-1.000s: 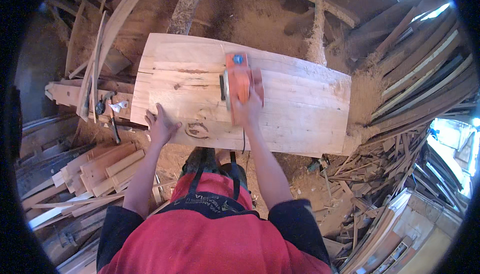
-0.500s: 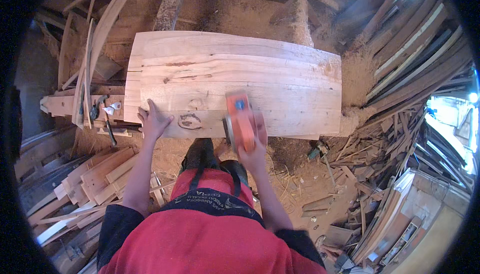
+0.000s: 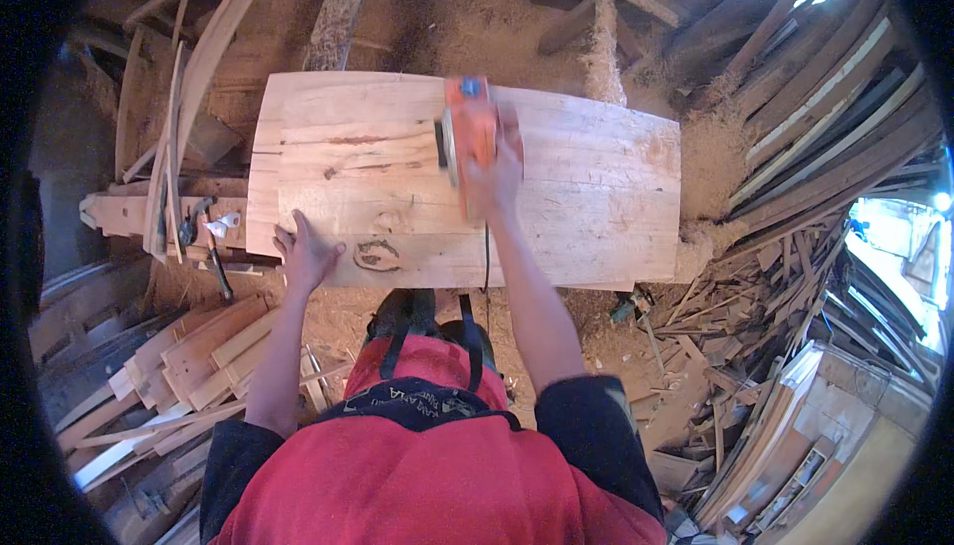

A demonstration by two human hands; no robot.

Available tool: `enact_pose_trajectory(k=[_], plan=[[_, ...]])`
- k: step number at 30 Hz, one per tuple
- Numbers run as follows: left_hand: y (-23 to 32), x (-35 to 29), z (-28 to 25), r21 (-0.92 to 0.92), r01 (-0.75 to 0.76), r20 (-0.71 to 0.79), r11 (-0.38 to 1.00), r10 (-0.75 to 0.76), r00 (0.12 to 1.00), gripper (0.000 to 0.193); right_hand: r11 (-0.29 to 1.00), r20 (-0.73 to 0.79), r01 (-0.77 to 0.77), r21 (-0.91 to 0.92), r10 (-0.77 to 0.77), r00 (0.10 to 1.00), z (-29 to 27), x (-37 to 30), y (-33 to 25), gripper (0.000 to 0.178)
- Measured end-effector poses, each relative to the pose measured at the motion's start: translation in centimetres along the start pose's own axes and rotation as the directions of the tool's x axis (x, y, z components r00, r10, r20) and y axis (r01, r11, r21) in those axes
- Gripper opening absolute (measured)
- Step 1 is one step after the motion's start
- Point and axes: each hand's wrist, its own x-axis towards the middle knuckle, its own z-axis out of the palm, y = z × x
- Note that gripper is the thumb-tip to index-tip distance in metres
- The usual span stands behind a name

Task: The person picks up a wooden board, applies a substance from a small bottle to a knot hole, and sands the board's surface using an electric sander.

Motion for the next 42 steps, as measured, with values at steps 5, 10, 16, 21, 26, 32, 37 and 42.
enact_pose_trajectory(k=[5, 10, 16, 21, 26, 32, 37, 42], plan=[[1.3, 0.3, -0.5, 0.004, 0.026, 0.045, 1.0, -0.026, 0.999, 0.127, 0.979, 0.131, -0.171, -0.108, 0.185, 0.974, 0.9, 7.5, -0.3, 0.031], [0.4, 0.7, 0.3, 0.005, -0.012, 0.012, 1.0, 0.012, 1.0, 0.128, 0.995, 0.125, 0.035, -0.091, -0.023, 0.992, -7.1, -6.5, 3.6, 0.031], [0.5, 0.8, 0.1, 0.005, 0.008, 0.028, 1.0, -0.009, 1.0, 0.128, 0.885, 0.176, -0.463, -0.056, 0.465, 0.868, -17.2, -27.2, 6.9, 0.032], [1.7, 0.3, -0.7, 0.064, 0.083, 0.115, 0.995, -0.09, 0.989, 0.128, 0.947, 0.12, -0.322, -0.001, 0.32, 0.94, -14.5, -19.7, 4.6, 0.027], [0.9, 0.2, -0.7, 0.061, 0.041, 0.081, 0.997, -0.046, 0.996, 0.13, 0.981, 0.069, -0.161, 0.109, 0.154, 0.986, -7.4, -3.5, 3.3, 0.025], [1.9, 0.6, -1.1, 0.042, -0.009, 0.071, 0.999, 0.006, 0.997, 0.128, 0.995, 0.023, -0.08, -0.065, 0.082, 0.996, -3.5, 10.6, 3.5, 0.03], [1.5, 0.7, -0.9, 0.044, 0.016, 0.096, 0.999, -0.02, 0.995, 0.128, 0.995, 0.057, 0.023, -0.102, -0.018, 0.998, -8.8, 0.2, 4.8, 0.033], [2.1, 0.8, -1.1, 0.108, 0.025, 0.095, 0.994, -0.035, 0.995, 0.127, 0.941, 0.094, -0.332, -0.06, 0.337, 0.937, -19.3, -20.9, 7.6, 0.038]])
